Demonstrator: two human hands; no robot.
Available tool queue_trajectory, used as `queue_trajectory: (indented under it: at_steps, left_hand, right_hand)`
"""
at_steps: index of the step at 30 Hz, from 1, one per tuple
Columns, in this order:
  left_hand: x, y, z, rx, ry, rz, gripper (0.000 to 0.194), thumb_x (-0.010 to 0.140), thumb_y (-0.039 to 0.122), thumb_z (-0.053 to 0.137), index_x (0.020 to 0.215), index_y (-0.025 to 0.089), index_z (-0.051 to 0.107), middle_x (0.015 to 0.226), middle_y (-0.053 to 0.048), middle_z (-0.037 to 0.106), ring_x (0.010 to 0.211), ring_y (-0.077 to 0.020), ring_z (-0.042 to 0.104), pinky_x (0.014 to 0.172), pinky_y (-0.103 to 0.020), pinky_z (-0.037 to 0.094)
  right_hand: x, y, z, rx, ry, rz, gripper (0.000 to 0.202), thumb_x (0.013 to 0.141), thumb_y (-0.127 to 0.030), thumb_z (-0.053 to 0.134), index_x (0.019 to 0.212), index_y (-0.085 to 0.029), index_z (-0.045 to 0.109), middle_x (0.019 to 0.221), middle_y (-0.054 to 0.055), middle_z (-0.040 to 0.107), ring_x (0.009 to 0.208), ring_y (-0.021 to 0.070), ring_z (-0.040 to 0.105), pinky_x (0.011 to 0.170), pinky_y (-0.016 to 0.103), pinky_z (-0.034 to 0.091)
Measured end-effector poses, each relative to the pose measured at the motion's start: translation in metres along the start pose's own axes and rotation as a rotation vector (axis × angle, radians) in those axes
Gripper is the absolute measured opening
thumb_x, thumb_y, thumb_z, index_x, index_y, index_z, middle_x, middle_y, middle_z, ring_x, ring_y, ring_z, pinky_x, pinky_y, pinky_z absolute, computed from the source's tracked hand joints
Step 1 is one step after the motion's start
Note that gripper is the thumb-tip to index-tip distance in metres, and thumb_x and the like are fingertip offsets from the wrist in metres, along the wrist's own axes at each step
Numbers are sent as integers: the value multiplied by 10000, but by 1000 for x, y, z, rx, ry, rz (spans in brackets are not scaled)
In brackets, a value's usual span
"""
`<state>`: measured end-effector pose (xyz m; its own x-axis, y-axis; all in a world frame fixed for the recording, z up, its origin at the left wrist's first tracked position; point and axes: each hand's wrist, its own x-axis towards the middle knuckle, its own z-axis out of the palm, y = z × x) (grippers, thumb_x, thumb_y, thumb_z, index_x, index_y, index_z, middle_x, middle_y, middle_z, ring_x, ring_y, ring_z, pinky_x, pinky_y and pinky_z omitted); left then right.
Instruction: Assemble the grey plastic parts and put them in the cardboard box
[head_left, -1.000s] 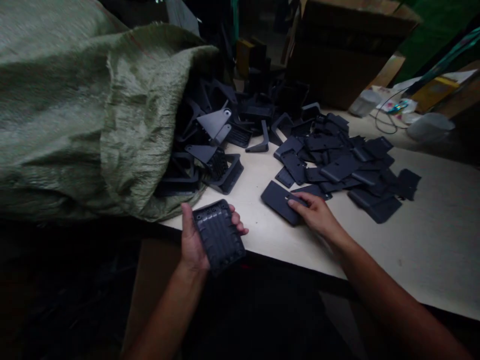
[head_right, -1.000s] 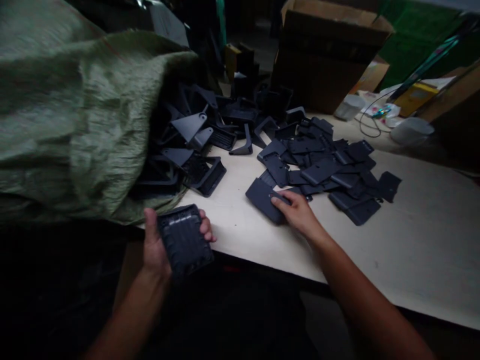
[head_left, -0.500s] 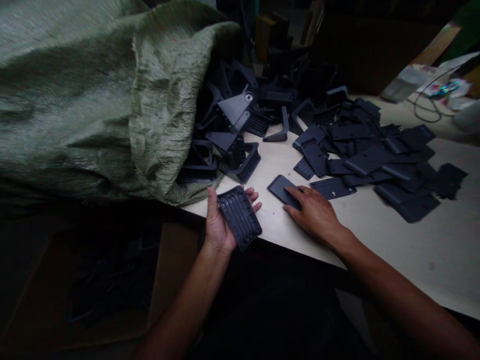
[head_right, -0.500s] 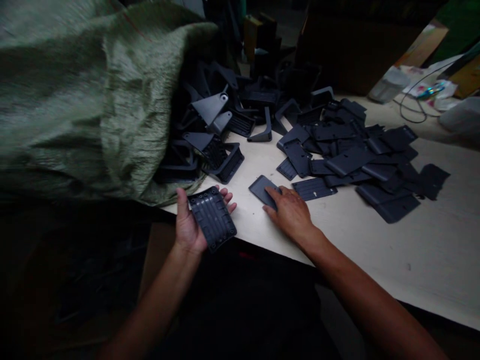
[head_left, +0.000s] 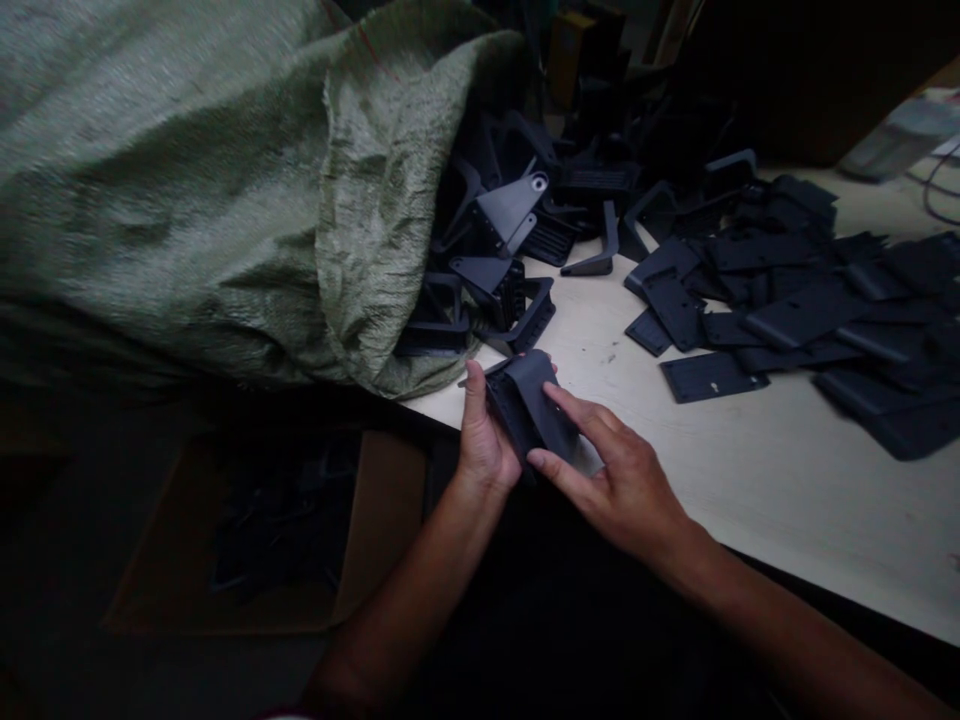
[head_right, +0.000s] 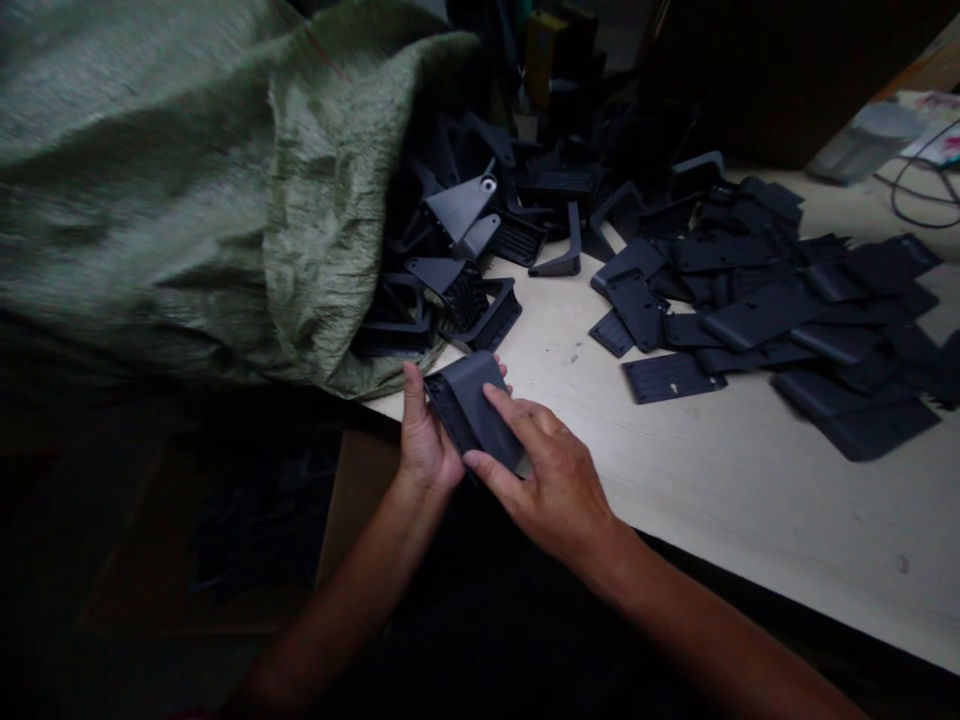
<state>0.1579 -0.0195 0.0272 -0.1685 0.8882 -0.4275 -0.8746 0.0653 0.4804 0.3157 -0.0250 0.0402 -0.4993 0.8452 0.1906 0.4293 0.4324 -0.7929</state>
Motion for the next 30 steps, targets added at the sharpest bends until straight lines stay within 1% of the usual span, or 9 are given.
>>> queue_trajectory:
  at_steps: [4, 8, 11, 15, 17, 20, 24, 27, 30]
  left_hand:
    - [0, -3, 0, 62, -10, 39, 771, 944, 783, 526, 1136, 77, 770, 1200, -189, 775, 1246, -330, 688, 1113, -425, 533]
    - [2, -5, -1, 98, 15, 43, 789, 951, 794, 494, 1112, 77, 782, 1201, -179, 775, 1262, -309, 677, 1146, -404, 503]
    - [4, -8, -1, 125, 14, 52, 796, 941, 812, 485, 1086, 90, 789, 1166, -166, 785, 1241, -304, 689, 1148, -400, 497]
    - [5, -9, 0, 168, 31, 84, 759, 959, 784, 480, 1076, 99, 785, 1121, -153, 795, 1251, -302, 687, 1173, -411, 471]
    - [4, -7, 0, 182, 0, 105, 721, 962, 755, 504, 1073, 98, 778, 1117, -154, 795, 1272, -310, 677, 1172, -421, 472]
    - [-1, -4, 0, 168, -92, 145, 624, 943, 691, 576, 1112, 118, 756, 1206, -162, 776, 1318, -341, 645, 1142, -457, 499]
    - [-9, -4, 3, 175, -224, 136, 610, 836, 636, 699, 1200, 147, 725, 1383, -180, 703, 1364, -407, 595, 1122, -508, 505]
    - [-13, -9, 6, 225, -341, 146, 663, 799, 596, 737, 1283, 145, 703, 1473, -189, 640, 1403, -429, 551, 1162, -510, 464]
    - [-14, -10, 10, 253, -420, 152, 651, 781, 533, 777, 1303, 151, 703, 1482, -181, 636, 1426, -426, 527, 1198, -499, 424]
  right_hand:
    - [2, 4, 7, -65, -17, 9, 634, 973, -519, 693, 1568, -385, 519, 1426, 103, 634, 1271, 339, 650, 1061, 552, 571]
    - [0, 4, 12, -87, -20, 5, 628, 988, -540, 659, 1579, -397, 503, 1419, 114, 633, 1240, 347, 668, 1021, 567, 592]
    - [0, 2, 15, -128, -16, -5, 630, 995, -544, 643, 1588, -392, 494, 1432, 123, 632, 1249, 357, 668, 1026, 581, 589]
    - [1, 2, 17, -192, -23, -9, 637, 993, -553, 638, 1578, -326, 526, 1461, 157, 622, 1276, 394, 653, 1039, 612, 573]
    - [2, 2, 16, -170, -41, -14, 651, 985, -552, 654, 1581, -332, 515, 1482, 146, 609, 1294, 392, 641, 1059, 609, 558]
    - [5, 3, 10, -5, -39, -2, 657, 967, -530, 705, 1568, -364, 497, 1459, 94, 630, 1273, 326, 649, 1085, 532, 546]
    - [20, 3, -2, 397, 65, 141, 566, 949, -498, 753, 1444, -304, 558, 1350, 52, 681, 1159, 232, 674, 1044, 386, 550]
    - [34, 3, -10, 612, -44, 208, 394, 983, -523, 699, 1270, -254, 665, 1228, 35, 721, 1128, 217, 672, 997, 336, 545]
    - [44, 6, -14, 770, -157, 240, 394, 995, -557, 664, 1185, -217, 721, 1127, 36, 738, 1060, 218, 674, 944, 325, 540]
